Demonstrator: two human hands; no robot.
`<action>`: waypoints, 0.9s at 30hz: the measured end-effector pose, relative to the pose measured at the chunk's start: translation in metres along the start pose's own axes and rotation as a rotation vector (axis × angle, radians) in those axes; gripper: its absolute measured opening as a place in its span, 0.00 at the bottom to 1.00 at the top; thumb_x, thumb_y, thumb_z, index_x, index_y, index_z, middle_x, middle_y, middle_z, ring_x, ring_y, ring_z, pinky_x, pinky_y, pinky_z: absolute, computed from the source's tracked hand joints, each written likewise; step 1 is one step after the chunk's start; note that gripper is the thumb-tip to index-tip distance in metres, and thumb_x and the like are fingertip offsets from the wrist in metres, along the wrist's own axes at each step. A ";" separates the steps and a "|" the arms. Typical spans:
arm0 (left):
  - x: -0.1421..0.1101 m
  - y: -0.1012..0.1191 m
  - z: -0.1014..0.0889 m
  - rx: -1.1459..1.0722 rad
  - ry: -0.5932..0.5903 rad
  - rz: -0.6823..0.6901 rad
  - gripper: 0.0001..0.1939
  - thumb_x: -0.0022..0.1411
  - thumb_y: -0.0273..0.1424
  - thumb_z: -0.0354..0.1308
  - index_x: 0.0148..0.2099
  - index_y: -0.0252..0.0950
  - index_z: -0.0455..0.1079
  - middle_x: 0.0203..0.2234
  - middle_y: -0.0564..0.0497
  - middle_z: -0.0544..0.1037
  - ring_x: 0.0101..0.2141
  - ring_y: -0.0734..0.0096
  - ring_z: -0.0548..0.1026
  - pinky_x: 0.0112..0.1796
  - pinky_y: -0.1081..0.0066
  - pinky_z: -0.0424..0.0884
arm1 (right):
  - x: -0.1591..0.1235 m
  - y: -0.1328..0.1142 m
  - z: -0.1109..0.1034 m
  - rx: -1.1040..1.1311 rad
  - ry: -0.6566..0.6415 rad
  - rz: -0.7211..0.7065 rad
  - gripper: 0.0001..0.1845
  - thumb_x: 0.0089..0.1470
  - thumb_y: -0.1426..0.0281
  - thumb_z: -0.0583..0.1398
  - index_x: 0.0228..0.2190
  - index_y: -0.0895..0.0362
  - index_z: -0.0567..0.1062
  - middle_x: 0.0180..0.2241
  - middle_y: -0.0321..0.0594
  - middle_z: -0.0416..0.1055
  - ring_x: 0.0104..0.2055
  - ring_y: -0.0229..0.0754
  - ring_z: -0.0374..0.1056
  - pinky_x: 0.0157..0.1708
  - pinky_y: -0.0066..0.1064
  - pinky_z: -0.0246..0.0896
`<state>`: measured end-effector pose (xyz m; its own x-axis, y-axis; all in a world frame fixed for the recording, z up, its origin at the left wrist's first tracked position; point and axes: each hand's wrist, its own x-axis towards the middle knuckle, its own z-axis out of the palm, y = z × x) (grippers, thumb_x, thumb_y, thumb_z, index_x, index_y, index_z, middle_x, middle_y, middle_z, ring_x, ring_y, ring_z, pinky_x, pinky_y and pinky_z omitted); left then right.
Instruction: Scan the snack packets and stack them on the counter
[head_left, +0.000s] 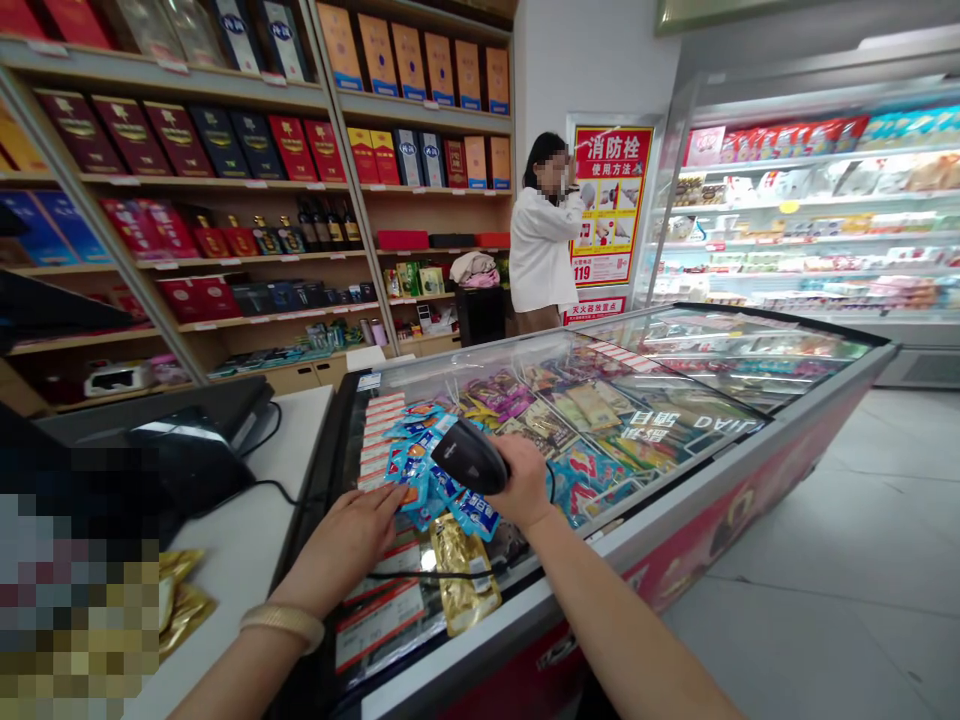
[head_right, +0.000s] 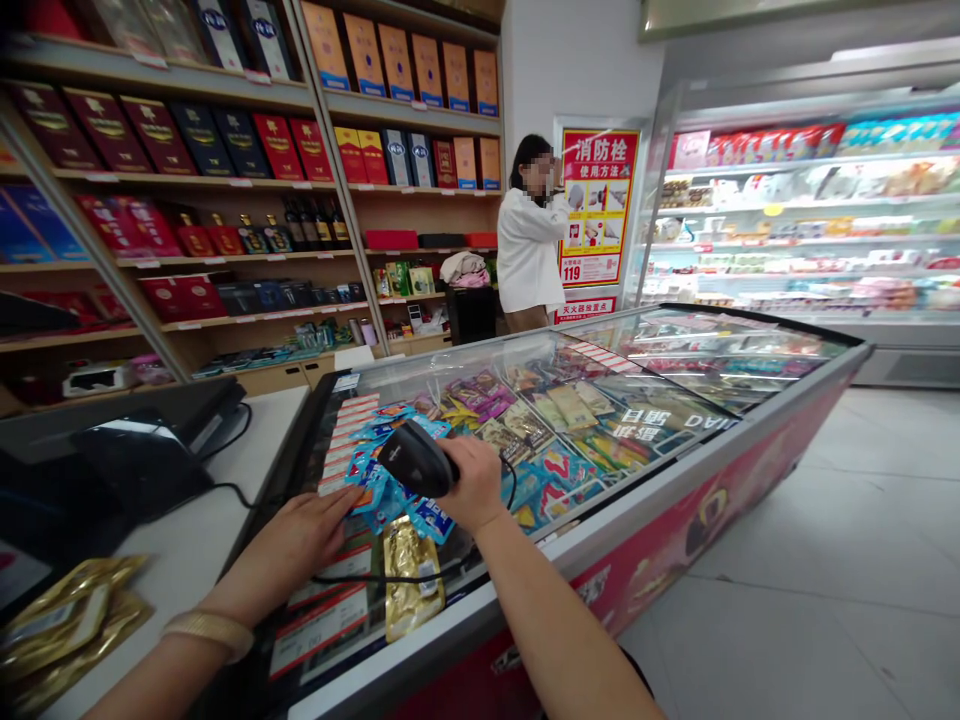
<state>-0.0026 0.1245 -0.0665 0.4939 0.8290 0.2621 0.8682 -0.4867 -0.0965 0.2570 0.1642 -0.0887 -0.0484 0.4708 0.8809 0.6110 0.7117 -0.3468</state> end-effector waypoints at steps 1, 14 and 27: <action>0.001 0.000 -0.002 -0.034 -0.013 -0.048 0.22 0.63 0.27 0.47 0.57 0.38 0.71 0.51 0.42 0.78 0.48 0.61 0.78 0.51 0.61 0.68 | 0.000 0.001 0.001 0.002 0.007 -0.007 0.14 0.47 0.66 0.58 0.38 0.56 0.76 0.31 0.43 0.75 0.35 0.47 0.70 0.36 0.36 0.62; 0.027 0.028 -0.021 -1.803 0.799 -0.918 0.07 0.47 0.28 0.61 0.33 0.36 0.72 0.26 0.52 0.78 0.29 0.69 0.76 0.36 0.66 0.76 | 0.001 -0.005 -0.003 0.056 -0.001 -0.059 0.13 0.49 0.66 0.58 0.37 0.55 0.76 0.30 0.43 0.76 0.32 0.47 0.71 0.33 0.36 0.61; 0.021 0.036 0.000 -1.304 0.759 -0.728 0.24 0.49 0.40 0.64 0.47 0.35 0.70 0.37 0.48 0.80 0.36 0.64 0.77 0.40 0.64 0.75 | 0.001 -0.010 -0.004 0.096 -0.086 -0.103 0.13 0.50 0.64 0.59 0.37 0.56 0.76 0.31 0.42 0.76 0.33 0.47 0.70 0.33 0.36 0.60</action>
<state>0.0395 0.1245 -0.0641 -0.4379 0.8469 0.3016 0.0807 -0.2971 0.9514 0.2537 0.1557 -0.0827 -0.1766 0.4331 0.8839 0.5214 0.8028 -0.2892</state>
